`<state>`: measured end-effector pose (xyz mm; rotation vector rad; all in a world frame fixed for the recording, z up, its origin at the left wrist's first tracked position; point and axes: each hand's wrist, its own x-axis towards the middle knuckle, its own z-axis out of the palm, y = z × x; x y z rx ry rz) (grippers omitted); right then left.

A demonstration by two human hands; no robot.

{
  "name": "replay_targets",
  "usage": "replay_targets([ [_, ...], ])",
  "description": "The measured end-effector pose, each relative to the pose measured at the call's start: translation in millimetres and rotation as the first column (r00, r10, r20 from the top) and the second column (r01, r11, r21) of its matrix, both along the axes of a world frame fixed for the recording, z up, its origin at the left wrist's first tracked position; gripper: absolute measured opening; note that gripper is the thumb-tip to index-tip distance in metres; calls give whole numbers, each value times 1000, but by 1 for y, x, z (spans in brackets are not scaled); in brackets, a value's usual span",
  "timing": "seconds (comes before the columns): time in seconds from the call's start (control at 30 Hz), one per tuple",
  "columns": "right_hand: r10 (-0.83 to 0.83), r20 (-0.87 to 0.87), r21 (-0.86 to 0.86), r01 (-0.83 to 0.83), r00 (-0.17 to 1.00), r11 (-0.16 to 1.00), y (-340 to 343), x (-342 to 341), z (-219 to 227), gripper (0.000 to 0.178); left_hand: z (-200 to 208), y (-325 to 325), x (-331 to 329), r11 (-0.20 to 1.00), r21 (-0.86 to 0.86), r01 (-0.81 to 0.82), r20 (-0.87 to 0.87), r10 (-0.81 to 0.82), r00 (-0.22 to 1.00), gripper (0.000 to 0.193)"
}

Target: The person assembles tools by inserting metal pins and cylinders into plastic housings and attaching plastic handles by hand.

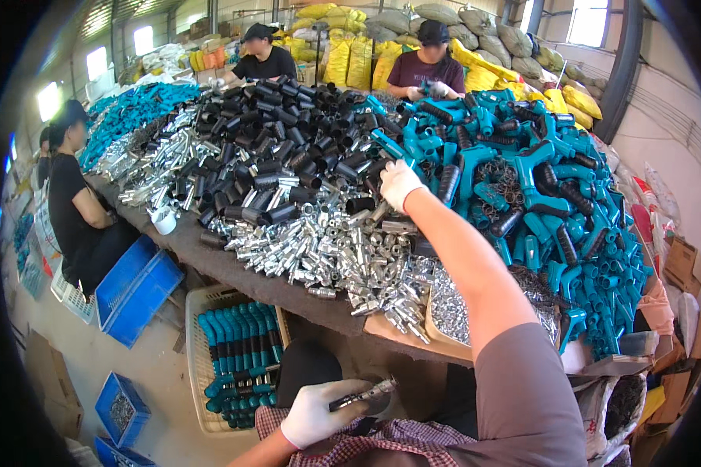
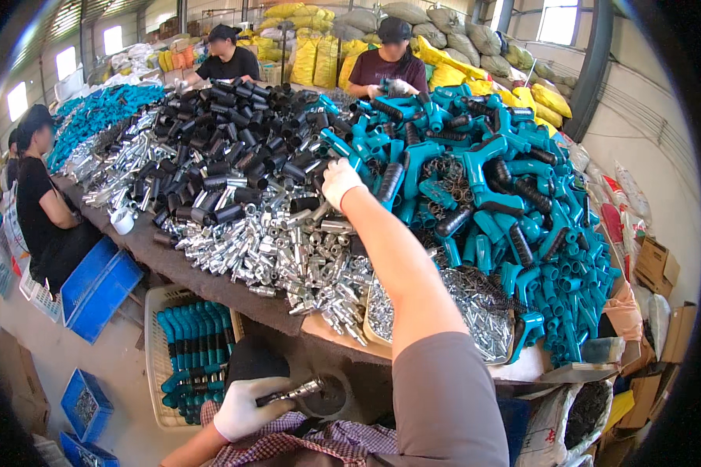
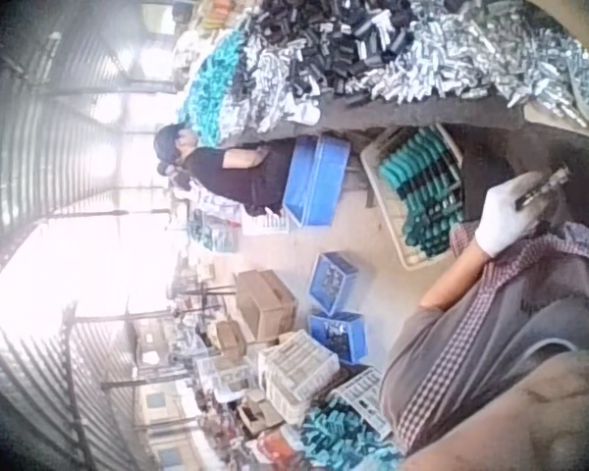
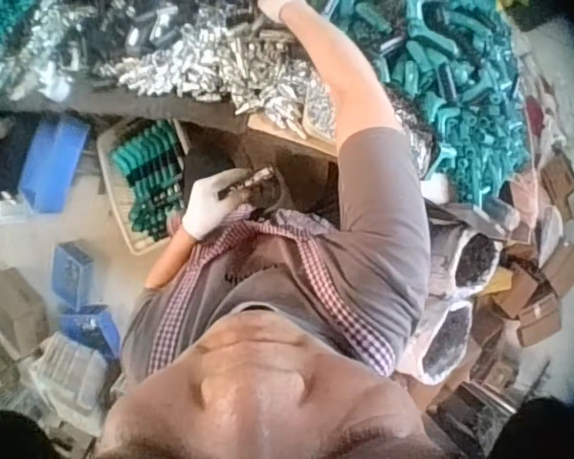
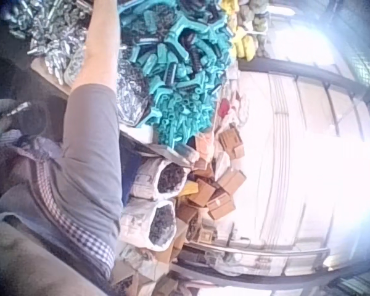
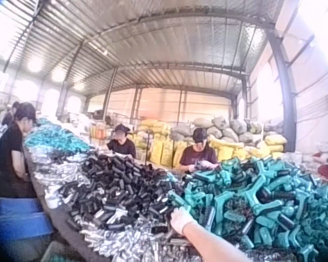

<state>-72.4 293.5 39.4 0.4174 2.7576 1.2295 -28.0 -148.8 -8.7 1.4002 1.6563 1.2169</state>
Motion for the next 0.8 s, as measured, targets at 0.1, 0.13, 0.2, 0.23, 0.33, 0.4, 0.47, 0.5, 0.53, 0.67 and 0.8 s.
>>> replay_targets([
  [0.1, 29, -139, -16, -31, 990, 999, -12, 14, 38, 20, -8, 6, -10, 1000, 17, -12, -25, 12, 1000, 30],
  [0.13, 0, -269, -103, -29, 963, 994, -31, 20, 55, 20, -9, 7, -13, 1000, -3, -28, -19, 28, 999, 29],
  [0.2, 108, -693, -296, -419, 713, 858, -66, 66, 82, 23, -16, 11, -20, 994, 96, -49, -74, 56, 996, 28],
  [0.23, 99, -789, -287, -507, 606, 813, -83, 89, 88, 25, -12, 12, -21, 996, 70, -63, -69, 68, 995, 29],
  [0.33, -568, -675, -724, -570, 470, 389, -168, 159, 88, 36, -8, 11, -25, 991, 82, -102, -130, 112, 985, 31],
  [0.4, -778, -426, -797, -598, 462, 81, -202, 211, 51, 36, -3, 14, -20, 994, 29, -104, -96, 106, 990, 35],
  [0.47, -907, -189, -772, -628, 376, -99, -237, 257, 12, 38, -7, 17, -14, 998, 36, -51, -121, 55, 991, 33],
  [0.5, -924, -126, -711, -682, 362, -170, -251, 273, -3, 38, -7, 19, -10, 999, 28, -15, -133, 19, 991, 33],
  [0.53, -939, -62, -642, -734, 339, -223, -266, 286, -12, 38, -6, 21, -5, 999, 22, 33, -142, -29, 989, 32],
  [0.67, -939, 28, -588, -754, 342, -292, -295, 312, -27, 33, -6, 21, 12, 975, 85, 205, -229, -181, 956, 34],
  [0.8, -832, 143, -751, -489, 536, -444, -290, 331, -11, 30, -7, 25, 28, 951, 28, 307, -267, -288, 920, 43],
])
